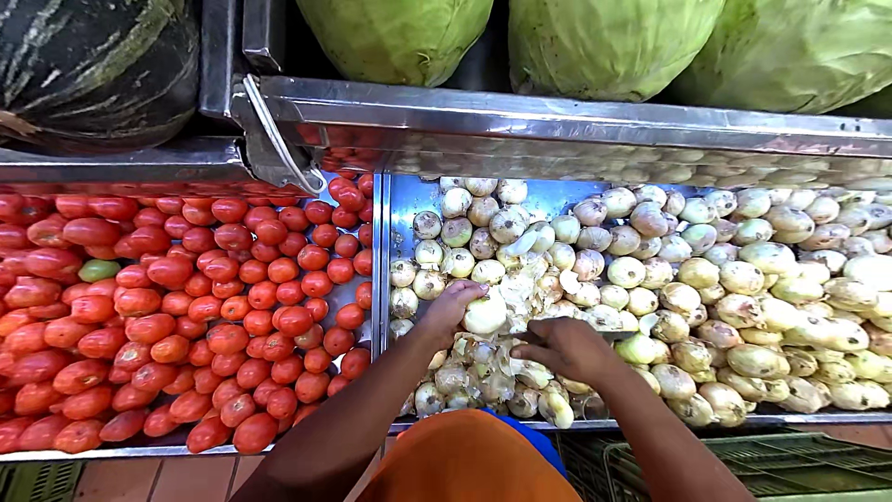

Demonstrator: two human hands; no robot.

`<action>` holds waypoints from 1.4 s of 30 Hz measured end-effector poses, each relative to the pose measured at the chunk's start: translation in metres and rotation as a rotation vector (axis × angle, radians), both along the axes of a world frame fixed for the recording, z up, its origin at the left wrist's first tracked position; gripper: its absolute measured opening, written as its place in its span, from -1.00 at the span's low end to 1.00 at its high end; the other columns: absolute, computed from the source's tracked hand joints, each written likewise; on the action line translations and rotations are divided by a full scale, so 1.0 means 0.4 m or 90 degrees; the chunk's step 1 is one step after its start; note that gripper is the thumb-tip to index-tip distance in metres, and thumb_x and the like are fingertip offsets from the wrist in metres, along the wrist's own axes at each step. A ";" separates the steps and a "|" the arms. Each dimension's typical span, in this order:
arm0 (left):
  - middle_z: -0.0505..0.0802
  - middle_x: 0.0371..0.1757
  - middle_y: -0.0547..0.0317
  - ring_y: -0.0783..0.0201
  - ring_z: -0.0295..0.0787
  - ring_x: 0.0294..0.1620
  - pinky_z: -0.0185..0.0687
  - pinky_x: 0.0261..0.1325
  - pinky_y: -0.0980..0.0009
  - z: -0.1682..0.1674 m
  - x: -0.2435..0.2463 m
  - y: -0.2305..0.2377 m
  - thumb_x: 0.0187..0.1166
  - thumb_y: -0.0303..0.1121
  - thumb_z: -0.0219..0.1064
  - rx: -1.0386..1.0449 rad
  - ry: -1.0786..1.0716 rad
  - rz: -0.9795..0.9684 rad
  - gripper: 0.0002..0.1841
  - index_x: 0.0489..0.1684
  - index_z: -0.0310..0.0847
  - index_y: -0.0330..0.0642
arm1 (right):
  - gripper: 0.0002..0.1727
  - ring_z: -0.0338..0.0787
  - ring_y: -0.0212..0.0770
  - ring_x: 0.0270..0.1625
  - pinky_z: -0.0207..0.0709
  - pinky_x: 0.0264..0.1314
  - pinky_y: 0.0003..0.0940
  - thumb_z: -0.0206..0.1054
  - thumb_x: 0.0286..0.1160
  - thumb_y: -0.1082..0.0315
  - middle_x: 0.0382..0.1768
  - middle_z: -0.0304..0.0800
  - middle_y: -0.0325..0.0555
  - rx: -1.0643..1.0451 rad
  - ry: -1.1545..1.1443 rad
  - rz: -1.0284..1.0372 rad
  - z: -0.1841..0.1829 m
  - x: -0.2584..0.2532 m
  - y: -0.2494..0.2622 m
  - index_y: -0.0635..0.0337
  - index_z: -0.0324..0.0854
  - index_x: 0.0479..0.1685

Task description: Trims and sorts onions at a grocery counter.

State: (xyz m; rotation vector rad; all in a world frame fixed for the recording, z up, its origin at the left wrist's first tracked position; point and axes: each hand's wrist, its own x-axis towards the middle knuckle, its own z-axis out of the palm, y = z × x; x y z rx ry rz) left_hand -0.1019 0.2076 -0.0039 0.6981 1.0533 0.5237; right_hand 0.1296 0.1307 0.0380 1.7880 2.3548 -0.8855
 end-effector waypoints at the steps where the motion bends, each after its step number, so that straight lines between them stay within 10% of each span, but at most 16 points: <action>1: 0.80 0.15 -0.12 -0.02 0.78 0.13 0.70 0.19 -0.03 0.005 -0.001 -0.003 0.73 -0.06 0.26 0.016 0.003 -0.018 -0.61 0.35 0.58 -0.08 | -0.23 0.76 -0.07 -0.38 0.62 -0.26 0.12 0.17 0.40 -0.58 -0.54 0.67 -0.16 0.024 -0.009 -0.013 -0.002 0.002 0.010 0.04 0.67 -0.42; 8: 0.81 0.07 -0.08 0.07 0.78 0.05 0.70 0.13 0.05 0.049 0.003 -0.018 0.78 -0.03 0.16 0.016 0.020 -0.083 -0.60 0.32 0.60 -0.10 | -0.18 0.60 -0.23 -0.58 0.49 -0.46 -0.10 0.26 0.19 -0.65 -0.71 0.49 -0.28 0.183 0.007 0.012 -0.034 -0.020 0.026 0.01 0.55 -0.66; 17: 0.82 -0.02 -0.08 0.05 0.79 -0.08 0.72 -0.06 0.06 0.016 0.022 -0.028 0.73 0.02 0.09 -0.105 0.043 0.086 -0.53 0.21 0.64 -0.20 | -0.22 0.64 -0.17 -0.69 0.48 -0.67 -0.16 0.10 0.52 -0.50 -0.80 0.45 -0.23 0.427 -0.069 0.135 -0.086 -0.053 -0.008 0.02 0.49 -0.76; 25: 0.74 0.33 -0.11 -0.02 0.75 0.22 0.69 0.20 0.00 0.028 -0.016 -0.019 0.81 0.16 -0.04 -0.064 -0.014 0.026 -0.40 0.55 0.45 -0.09 | -0.57 0.84 0.13 0.07 0.67 0.06 0.20 0.33 0.62 -0.09 -0.04 0.82 0.03 -0.054 -0.174 0.038 -0.036 -0.051 -0.015 0.09 0.70 0.08; 31: 0.79 0.19 -0.19 -0.08 0.82 0.03 0.77 0.04 -0.02 0.025 -0.056 -0.021 0.62 -0.30 0.37 0.047 0.009 -0.106 -0.47 0.60 0.43 -0.07 | -0.26 0.82 -0.03 -0.29 0.66 -0.27 0.11 0.11 0.53 -0.50 -0.43 0.74 -0.12 0.055 -0.111 -0.061 0.038 -0.063 -0.026 0.05 0.69 -0.32; 42: 0.78 0.13 -0.16 -0.02 0.81 -0.01 0.78 0.00 0.04 0.018 -0.023 -0.096 0.52 -0.39 0.48 0.024 -0.001 -0.006 -0.51 0.41 0.44 -0.19 | -0.07 0.83 0.06 -0.25 0.61 -0.23 0.17 -0.02 0.37 -0.68 -0.49 0.73 -0.03 -0.047 -0.145 -0.056 -0.004 -0.116 -0.022 0.10 0.69 -0.44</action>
